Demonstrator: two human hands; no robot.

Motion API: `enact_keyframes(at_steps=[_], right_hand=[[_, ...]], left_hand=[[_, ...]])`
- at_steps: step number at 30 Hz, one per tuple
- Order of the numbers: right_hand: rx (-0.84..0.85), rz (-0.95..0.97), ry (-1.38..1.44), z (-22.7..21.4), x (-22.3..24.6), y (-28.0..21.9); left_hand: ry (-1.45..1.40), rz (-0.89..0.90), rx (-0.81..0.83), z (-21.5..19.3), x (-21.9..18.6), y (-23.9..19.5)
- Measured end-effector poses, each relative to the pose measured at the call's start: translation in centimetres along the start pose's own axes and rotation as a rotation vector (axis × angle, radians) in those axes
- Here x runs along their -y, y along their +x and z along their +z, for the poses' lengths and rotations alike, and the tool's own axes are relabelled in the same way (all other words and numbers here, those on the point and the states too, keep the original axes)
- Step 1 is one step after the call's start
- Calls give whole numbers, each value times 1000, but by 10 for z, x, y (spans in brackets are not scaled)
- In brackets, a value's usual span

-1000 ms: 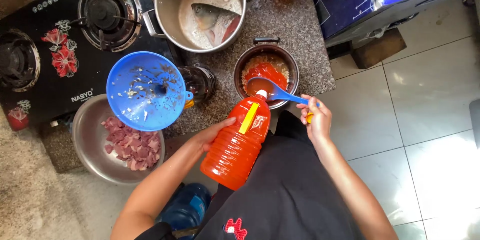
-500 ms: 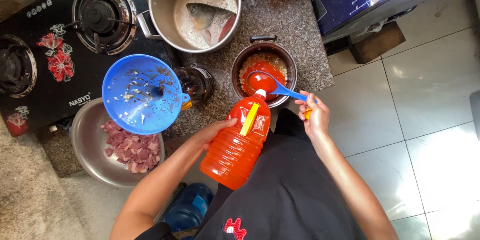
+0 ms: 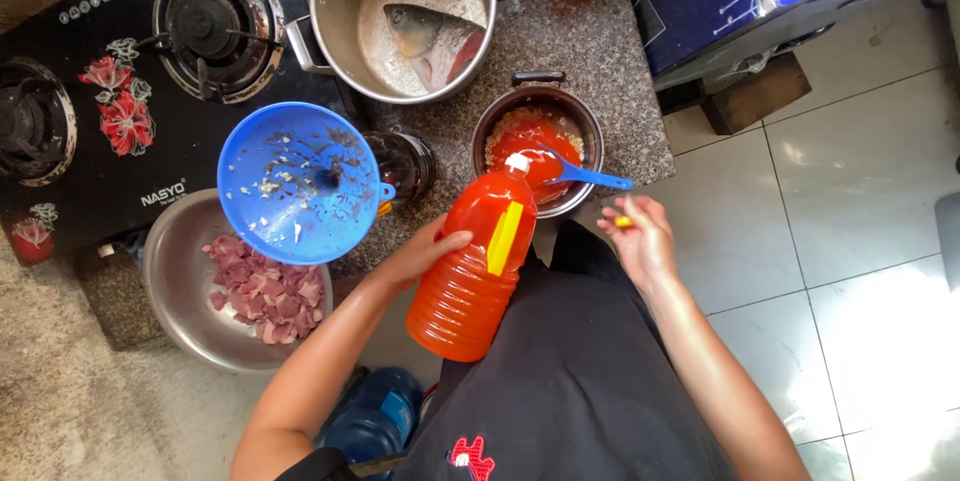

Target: Preparing a cooking sauce by mixing fish sauce, vinegar, and chili sauce in a bowl with water.

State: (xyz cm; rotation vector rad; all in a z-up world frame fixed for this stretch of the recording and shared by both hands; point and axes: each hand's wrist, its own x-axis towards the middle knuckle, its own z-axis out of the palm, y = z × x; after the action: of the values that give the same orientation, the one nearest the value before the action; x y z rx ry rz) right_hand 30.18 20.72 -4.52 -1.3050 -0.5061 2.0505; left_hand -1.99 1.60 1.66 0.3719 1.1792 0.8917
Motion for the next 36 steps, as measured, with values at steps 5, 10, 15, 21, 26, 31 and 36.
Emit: enact_keyframes(at_steps=[5, 10, 15, 21, 26, 31, 36], right_hand=[[73, -214, -88, -30, -3, -13], [145, -502, -368, 39, 38, -64], [437, -374, -440, 94, 62, -76], [877, -374, -737, 151, 86, -90], [971, -835, -1324, 198, 121, -112], [1170, -1091, -1512, 206, 123, -102], [1121, -1052, -1796, 199, 110, -83]], left_hand=[[369, 241, -164, 18, -22, -19], [668, 463, -265, 32, -26, -28], [782, 713, -317, 30, -11, -21], [754, 734, -322, 23, 2, -19], [722, 737, -350, 16, 7, -21], [684, 751, -337, 9, 12, -19], [730, 823, -356, 1, 14, -7]])
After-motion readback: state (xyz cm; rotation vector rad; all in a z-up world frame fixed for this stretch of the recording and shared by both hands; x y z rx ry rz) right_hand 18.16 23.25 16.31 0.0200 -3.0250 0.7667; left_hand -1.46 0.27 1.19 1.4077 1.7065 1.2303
